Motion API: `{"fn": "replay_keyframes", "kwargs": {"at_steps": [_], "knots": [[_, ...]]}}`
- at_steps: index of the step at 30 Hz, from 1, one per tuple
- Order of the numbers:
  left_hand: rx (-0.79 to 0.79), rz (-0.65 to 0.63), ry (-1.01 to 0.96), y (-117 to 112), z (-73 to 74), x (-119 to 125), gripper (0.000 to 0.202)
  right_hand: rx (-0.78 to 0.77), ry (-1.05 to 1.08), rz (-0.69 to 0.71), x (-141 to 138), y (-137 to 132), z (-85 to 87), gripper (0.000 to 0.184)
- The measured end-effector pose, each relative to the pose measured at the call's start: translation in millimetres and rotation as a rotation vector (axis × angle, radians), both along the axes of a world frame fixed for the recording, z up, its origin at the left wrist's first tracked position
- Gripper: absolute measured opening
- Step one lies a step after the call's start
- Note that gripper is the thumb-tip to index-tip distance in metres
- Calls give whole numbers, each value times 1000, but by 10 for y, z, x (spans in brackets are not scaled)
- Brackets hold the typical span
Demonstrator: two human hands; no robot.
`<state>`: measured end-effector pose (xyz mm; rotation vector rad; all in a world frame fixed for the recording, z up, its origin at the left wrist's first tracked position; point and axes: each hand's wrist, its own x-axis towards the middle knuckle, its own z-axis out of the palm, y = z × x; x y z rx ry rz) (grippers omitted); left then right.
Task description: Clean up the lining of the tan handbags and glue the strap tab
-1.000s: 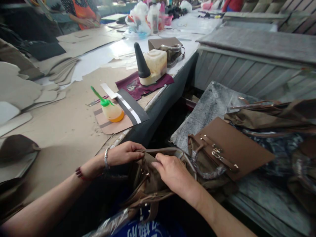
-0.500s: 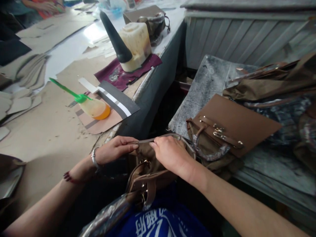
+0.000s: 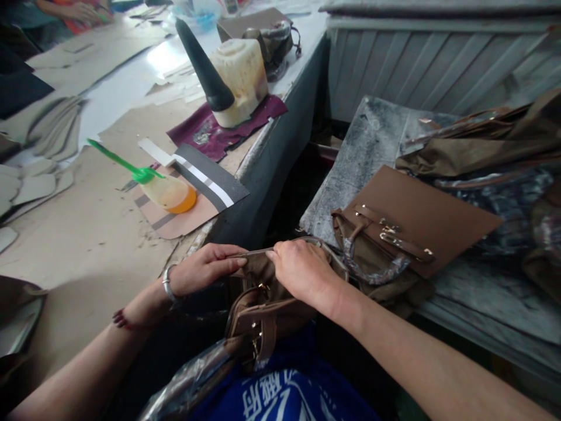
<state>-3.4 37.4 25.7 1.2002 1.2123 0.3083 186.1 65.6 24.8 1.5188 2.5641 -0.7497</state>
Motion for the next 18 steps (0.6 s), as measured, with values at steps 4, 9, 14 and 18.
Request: {"fn": "replay_keyframes", "kwargs": {"at_steps": [4,9,14,18], "knots": [[-5,11,-13,-39,18,28,33,-2,-20,-1,-8,-6,-2,32],[68,10,148,-66,63,157,36,11,-14,-10,-87,-14,18,32],[249,18,403,-54,-7,154,33,14,8,8,-42,-26,39,33],[155,71,223,-78,-91,30,34,-11,59,41,150,-40,-28,24]]}}
